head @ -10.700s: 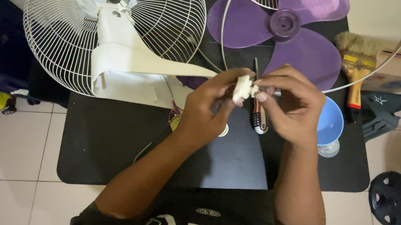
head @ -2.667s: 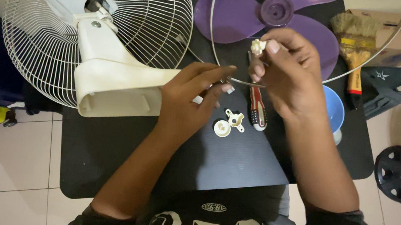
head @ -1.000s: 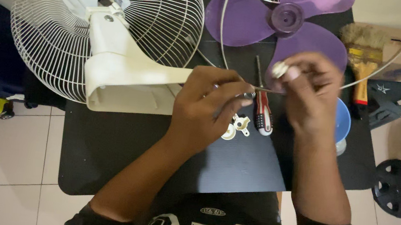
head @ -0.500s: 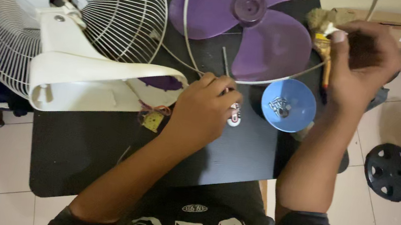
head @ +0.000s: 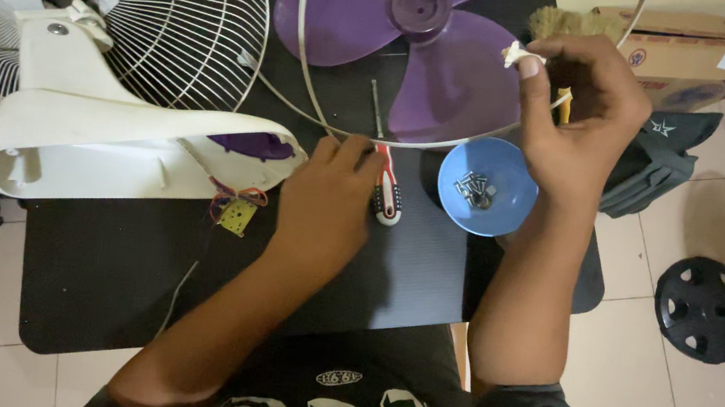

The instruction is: The person assembles a white plastic fan component by hand, inserting small metal screws and aligning parts. They repeatedly adjust the piece and place it into the fan housing, then retrieve additional screws from a blue bowl to continue assembly.

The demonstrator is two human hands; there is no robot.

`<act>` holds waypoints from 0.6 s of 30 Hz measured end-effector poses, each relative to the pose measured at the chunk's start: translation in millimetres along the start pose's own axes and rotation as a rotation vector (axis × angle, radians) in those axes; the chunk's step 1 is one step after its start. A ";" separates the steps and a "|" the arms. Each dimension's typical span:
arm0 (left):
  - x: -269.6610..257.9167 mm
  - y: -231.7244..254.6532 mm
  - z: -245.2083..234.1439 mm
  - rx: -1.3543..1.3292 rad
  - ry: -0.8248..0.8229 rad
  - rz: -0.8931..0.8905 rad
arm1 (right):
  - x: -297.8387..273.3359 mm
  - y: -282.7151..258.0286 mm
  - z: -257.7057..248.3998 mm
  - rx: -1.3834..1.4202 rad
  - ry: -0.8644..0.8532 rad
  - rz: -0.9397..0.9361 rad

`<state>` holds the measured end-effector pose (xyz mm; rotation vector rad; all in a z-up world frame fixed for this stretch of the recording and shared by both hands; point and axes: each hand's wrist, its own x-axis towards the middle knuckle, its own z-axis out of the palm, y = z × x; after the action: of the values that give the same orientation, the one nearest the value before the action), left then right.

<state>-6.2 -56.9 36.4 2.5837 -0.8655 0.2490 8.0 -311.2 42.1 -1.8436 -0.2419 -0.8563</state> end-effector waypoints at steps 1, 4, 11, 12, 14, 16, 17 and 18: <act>3.2 6.9 2.2 -0.092 0.066 0.066 | 0.7 -0.8 -1.5 0.010 0.009 -0.006; 17.1 27.8 14.8 -0.261 0.160 0.232 | 3.4 0.1 -7.7 0.021 0.081 0.039; 59.5 64.2 63.6 -0.066 -0.024 0.387 | 1.3 31.6 -26.7 0.046 0.151 0.000; 63.4 68.2 70.9 0.009 -0.059 0.391 | 0.5 34.1 -27.9 0.047 0.154 0.002; 68.8 75.1 83.5 0.062 -0.117 0.394 | -0.6 36.2 -27.5 0.048 0.161 0.013; 72.4 78.1 93.0 0.102 -0.160 0.387 | -1.1 35.2 -26.7 0.043 0.169 0.037; 73.8 79.4 97.2 0.116 -0.175 0.380 | -1.4 33.9 -26.5 0.038 0.173 0.052; 75.2 80.1 100.9 0.131 -0.188 0.373 | -1.0 32.8 -26.1 0.052 0.176 0.060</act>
<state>8.7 -198.6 -7.6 2.5765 -1.4456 0.1726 13.0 -348.1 22.9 -1.7073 -0.0973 -0.9549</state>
